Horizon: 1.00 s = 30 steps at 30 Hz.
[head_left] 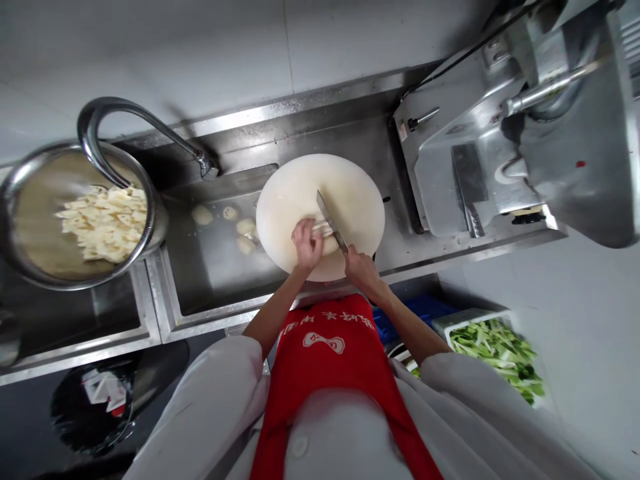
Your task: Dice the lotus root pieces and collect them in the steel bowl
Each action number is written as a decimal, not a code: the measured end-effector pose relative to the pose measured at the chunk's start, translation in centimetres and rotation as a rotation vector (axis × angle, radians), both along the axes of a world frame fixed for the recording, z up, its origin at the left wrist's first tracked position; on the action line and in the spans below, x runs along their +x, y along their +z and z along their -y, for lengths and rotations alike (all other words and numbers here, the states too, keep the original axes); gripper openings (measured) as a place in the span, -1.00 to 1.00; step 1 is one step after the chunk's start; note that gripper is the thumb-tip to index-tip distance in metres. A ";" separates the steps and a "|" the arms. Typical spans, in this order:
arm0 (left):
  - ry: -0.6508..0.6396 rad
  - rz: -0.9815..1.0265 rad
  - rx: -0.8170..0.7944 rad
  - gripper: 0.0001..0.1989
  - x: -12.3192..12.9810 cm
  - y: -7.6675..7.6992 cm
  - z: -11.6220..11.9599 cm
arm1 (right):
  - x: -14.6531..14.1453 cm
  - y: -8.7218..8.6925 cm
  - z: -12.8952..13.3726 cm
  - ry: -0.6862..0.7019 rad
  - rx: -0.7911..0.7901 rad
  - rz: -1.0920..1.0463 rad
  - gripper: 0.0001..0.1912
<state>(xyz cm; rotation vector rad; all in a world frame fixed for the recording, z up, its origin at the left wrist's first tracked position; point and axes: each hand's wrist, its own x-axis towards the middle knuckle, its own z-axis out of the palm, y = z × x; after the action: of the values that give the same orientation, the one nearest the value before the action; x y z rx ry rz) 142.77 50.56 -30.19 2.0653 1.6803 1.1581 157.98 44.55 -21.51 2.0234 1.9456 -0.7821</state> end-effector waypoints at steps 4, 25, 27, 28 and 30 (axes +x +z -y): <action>0.148 0.116 0.053 -0.74 -1.1 -0.5 -0.2 | 0.1 1.7 1.2 -0.038 0.028 0.014 -0.65; -0.169 0.017 -0.005 -0.81 -1.8 -1.4 -0.8 | -2.3 2.5 -0.2 -0.034 0.026 -0.009 -0.68; -0.235 -0.018 -0.044 -0.80 -1.8 -1.5 -1.0 | -2.4 3.1 0.7 -0.015 -0.003 -0.027 -0.69; -0.262 -0.028 -0.072 -0.80 -1.8 -1.5 -1.1 | -2.7 3.1 0.9 -0.009 -0.016 -0.033 -0.70; -0.293 -0.029 -0.103 -0.78 -1.7 -1.7 -1.5 | -3.3 2.5 0.6 -0.013 -0.027 -0.038 -0.71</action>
<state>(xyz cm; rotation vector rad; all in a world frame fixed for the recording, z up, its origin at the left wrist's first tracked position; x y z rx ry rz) 141.04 52.02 -31.91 2.1797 1.3586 0.9333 154.65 43.96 -18.97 2.0219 1.9331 -0.8518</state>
